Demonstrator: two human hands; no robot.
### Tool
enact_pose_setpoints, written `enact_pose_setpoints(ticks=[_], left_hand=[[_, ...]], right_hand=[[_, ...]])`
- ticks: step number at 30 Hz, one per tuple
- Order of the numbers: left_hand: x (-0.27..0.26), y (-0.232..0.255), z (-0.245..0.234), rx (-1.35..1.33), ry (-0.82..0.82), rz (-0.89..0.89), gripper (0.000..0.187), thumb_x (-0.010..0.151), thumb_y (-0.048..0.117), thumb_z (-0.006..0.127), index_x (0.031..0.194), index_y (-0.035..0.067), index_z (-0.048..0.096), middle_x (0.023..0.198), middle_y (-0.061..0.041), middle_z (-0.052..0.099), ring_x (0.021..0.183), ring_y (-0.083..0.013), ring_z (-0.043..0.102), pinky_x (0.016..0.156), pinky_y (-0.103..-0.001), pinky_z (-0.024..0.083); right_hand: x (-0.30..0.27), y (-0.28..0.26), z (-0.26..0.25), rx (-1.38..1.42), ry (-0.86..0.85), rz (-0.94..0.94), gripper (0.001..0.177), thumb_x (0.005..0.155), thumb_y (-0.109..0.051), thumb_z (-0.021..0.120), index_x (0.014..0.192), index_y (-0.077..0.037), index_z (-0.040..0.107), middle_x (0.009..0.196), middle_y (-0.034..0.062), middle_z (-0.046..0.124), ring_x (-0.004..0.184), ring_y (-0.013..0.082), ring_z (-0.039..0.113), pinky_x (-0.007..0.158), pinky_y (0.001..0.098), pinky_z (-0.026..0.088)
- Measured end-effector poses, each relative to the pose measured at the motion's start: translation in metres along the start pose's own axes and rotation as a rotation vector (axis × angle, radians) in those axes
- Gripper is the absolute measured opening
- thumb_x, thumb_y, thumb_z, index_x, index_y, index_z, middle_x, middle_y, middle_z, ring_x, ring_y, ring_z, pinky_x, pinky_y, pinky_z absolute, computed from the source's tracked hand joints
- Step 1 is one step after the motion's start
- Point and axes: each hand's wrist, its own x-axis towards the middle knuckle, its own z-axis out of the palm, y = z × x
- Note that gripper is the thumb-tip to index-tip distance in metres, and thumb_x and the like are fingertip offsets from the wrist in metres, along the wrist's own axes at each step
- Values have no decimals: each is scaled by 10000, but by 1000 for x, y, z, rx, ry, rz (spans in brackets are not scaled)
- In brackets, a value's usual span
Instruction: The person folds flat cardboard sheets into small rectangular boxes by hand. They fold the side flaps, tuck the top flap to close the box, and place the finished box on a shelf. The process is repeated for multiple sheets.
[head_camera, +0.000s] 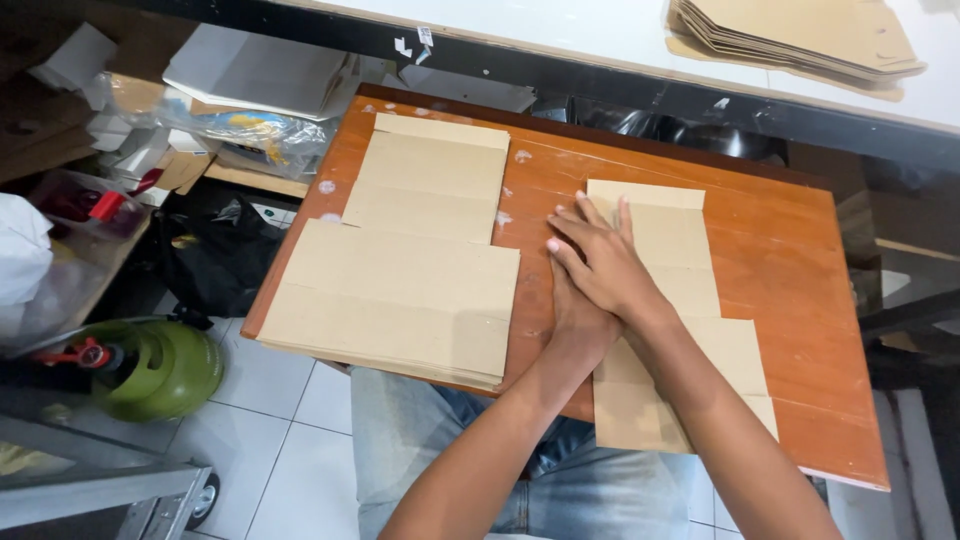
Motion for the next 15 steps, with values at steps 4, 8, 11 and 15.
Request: enact_pose_setpoints(ticks=[4, 8, 11, 15], left_hand=[[0, -3, -1, -10, -11, 2, 647, 1005, 438, 286, 1602, 189, 314, 1688, -47, 291, 1591, -250, 103, 1263, -583, -180], [41, -7, 63, -55, 55, 5, 728, 960, 412, 388, 1640, 220, 210, 1733, -16, 154, 1602, -245, 4, 1270, -614, -163], [34, -5, 58, -41, 50, 5, 731, 968, 386, 398, 1648, 224, 185, 1743, -16, 107, 1602, -246, -29, 1257, -612, -181], [16, -4, 36, -89, 75, 14, 695, 996, 362, 386, 1645, 202, 195, 1730, -30, 161, 1602, -239, 20, 1271, -594, -162]], right_hand=[[19, 22, 0, -131, -122, 85, 625, 1103, -517, 351, 1531, -82, 488, 1636, 111, 427, 1601, 328, 169, 1207, 712, -118], [17, 43, -2, -265, -116, 184, 689, 1089, -620, 269, 1607, -182, 384, 1685, 6, 343, 1615, 275, 114, 1246, 661, -110], [15, 47, 2, -248, -90, 262, 731, 1071, -640, 299, 1614, -155, 373, 1684, 27, 343, 1608, 284, 136, 1266, 641, -31], [19, 54, 7, -275, -84, 273, 769, 1065, -670, 293, 1595, -124, 409, 1661, 73, 390, 1600, 325, 164, 1249, 676, -5]])
